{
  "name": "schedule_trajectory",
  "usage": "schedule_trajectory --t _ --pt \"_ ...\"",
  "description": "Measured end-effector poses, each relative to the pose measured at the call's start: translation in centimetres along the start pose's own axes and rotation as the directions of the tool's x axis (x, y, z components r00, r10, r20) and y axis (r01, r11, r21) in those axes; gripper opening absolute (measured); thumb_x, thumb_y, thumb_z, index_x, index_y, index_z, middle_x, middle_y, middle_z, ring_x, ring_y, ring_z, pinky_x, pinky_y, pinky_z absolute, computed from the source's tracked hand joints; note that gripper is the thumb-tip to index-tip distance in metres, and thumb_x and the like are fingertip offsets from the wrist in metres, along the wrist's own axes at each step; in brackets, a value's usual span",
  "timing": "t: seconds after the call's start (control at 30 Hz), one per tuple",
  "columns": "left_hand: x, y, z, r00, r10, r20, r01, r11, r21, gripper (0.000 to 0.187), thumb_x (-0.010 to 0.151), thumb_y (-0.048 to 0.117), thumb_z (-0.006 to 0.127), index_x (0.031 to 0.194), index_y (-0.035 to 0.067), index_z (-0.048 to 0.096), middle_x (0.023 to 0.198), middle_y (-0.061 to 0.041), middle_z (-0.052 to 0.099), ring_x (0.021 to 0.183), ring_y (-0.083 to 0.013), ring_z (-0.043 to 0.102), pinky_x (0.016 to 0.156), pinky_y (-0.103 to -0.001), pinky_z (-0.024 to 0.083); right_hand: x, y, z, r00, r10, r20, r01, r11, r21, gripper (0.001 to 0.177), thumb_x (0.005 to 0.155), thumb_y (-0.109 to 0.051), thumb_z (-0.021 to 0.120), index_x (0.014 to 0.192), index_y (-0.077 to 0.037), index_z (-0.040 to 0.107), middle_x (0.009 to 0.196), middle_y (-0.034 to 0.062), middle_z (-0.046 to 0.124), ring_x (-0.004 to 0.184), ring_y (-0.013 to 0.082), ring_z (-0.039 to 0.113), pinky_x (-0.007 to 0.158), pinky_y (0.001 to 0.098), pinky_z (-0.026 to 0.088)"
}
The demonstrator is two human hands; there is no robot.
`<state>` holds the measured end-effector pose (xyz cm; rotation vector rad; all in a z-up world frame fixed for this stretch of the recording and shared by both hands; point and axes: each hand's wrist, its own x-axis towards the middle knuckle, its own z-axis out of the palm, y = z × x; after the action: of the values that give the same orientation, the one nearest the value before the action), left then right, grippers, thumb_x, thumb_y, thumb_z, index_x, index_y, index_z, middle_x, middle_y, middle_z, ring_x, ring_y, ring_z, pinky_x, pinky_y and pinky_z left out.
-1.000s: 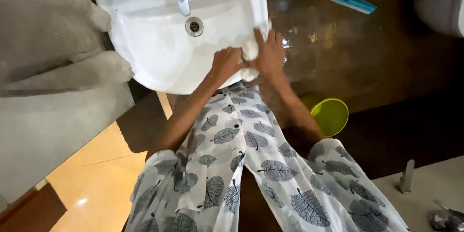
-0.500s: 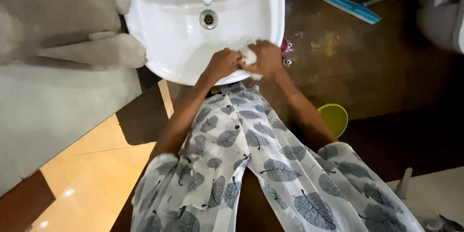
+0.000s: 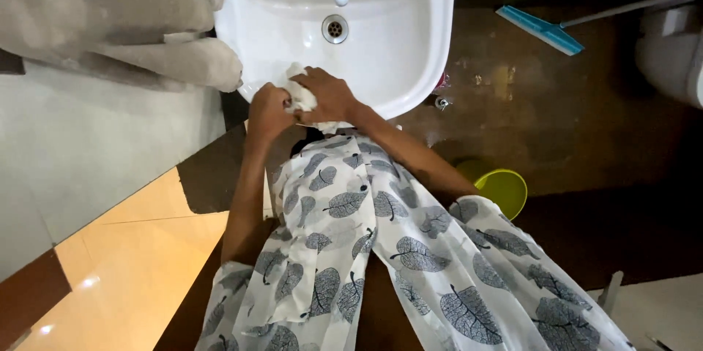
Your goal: Cleaning a bathroom sink using a cloth.
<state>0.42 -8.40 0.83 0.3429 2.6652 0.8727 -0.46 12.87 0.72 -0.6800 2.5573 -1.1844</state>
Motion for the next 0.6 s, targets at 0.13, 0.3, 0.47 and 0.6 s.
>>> schedule_trajectory --t 0.13,0.3,0.47,0.6 --pt "2.5 2.6 1.2 0.986 0.16 0.033 -0.159 0.987 -0.032 0.035 0.057 0.027 0.097 0.075 0.007 0.074 0.077 -0.015 0.07 0.08 -0.0334 0.063 0.072 -0.045 0.051 -2.2 2.6 -2.5 0.978 0.142 0.154 -0.147 0.989 0.02 0.09 0.069 -0.058 0.084 0.141 -0.01 0.057 0.132 0.0196 0.062 0.124 0.0405 0.057 0.102 0.0494 0.049" --pt "4.8 7.1 6.6 0.908 0.347 0.234 -0.342 0.938 -0.065 0.045 0.081 0.055 0.084 0.091 0.012 0.077 0.086 -0.008 0.075 0.089 -0.0288 0.067 0.08 -0.046 0.051 -6.5 6.5 -8.4 0.864 0.422 0.274 -0.338 0.891 -0.305 0.094 0.063 -0.063 0.087 0.139 -0.015 0.06 0.136 0.0164 0.062 0.128 0.0377 0.055 0.1 0.0572 0.049" --pt "3.9 8.6 6.8 0.826 0.556 0.093 -0.528 0.821 -0.216 0.043 0.086 0.046 0.078 0.113 0.013 0.073 0.106 -0.008 0.075 0.098 -0.0277 0.069 0.084 -0.045 0.052 -7.0 8.6 -12.2 0.823 0.564 0.064 -0.451 0.717 -0.532 0.08 0.065 -0.056 0.088 0.128 -0.011 0.068 0.121 0.0181 0.069 0.111 0.0388 0.064 0.09 0.055 0.054" --pt "3.5 7.7 4.1 0.93 0.347 0.125 -0.299 0.907 -0.295 0.043 0.093 0.043 0.073 0.124 0.014 0.071 0.109 -0.006 0.074 0.095 -0.0238 0.071 0.085 -0.04 0.057 -4.3 8.3 -8.7 0.838 0.509 0.194 -0.408 0.823 -0.395 0.061 0.055 -0.045 0.089 0.106 -0.015 0.078 0.097 0.0141 0.077 0.086 0.0314 0.074 0.087 0.0436 0.056"
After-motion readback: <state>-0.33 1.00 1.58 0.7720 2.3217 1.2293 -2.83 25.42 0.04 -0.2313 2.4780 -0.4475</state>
